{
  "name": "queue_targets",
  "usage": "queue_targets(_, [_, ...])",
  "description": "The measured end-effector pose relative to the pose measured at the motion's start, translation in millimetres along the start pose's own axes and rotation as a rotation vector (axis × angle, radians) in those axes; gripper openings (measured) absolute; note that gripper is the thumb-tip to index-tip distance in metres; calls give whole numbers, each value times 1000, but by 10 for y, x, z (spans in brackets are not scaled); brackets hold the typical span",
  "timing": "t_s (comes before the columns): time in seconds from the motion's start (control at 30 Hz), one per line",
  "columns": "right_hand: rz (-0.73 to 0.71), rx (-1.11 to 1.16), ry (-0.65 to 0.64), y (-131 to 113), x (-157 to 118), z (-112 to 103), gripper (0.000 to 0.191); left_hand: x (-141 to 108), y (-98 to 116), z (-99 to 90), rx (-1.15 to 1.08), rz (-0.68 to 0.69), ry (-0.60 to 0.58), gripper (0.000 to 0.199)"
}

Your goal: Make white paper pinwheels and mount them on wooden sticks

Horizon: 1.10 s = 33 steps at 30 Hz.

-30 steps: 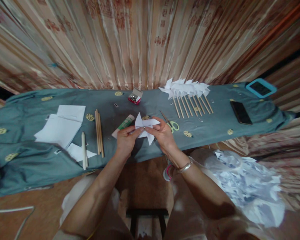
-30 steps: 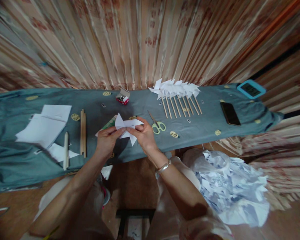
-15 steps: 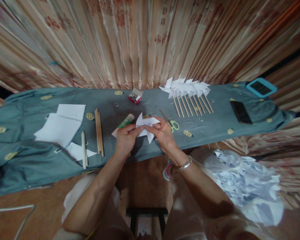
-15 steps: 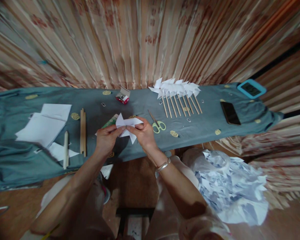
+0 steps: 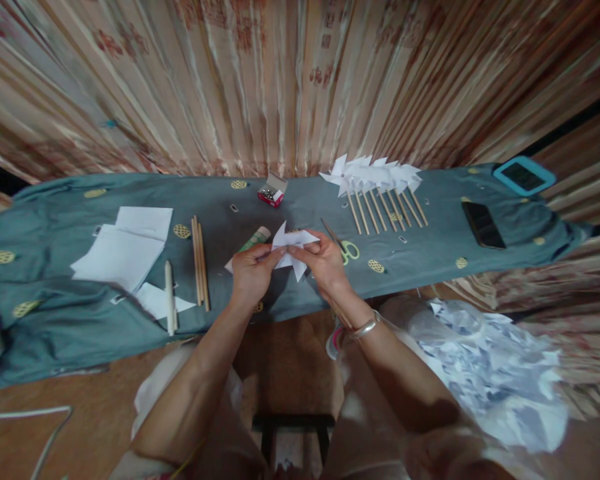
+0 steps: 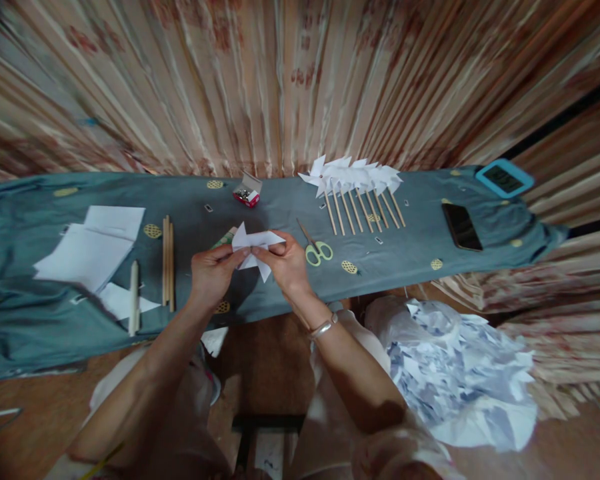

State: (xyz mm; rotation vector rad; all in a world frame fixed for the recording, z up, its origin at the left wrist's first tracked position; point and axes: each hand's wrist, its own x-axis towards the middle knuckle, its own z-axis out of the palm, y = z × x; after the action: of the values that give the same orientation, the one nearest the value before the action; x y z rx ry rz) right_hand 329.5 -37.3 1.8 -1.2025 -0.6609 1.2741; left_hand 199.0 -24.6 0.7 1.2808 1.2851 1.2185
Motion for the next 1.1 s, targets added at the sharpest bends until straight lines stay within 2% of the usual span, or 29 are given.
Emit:
queue_targets(0.47, [-20,10,-4,-12,9,51,53,16,33,-30,43,44,7,21])
queue_targets(0.77, [-16,4,-7,-21,9,72,48,23,21,-46,70,72,18,32])
queue_targets(1.1, [-23,1,-1,18,37,58,50,35,6,-21,74,73,22,26])
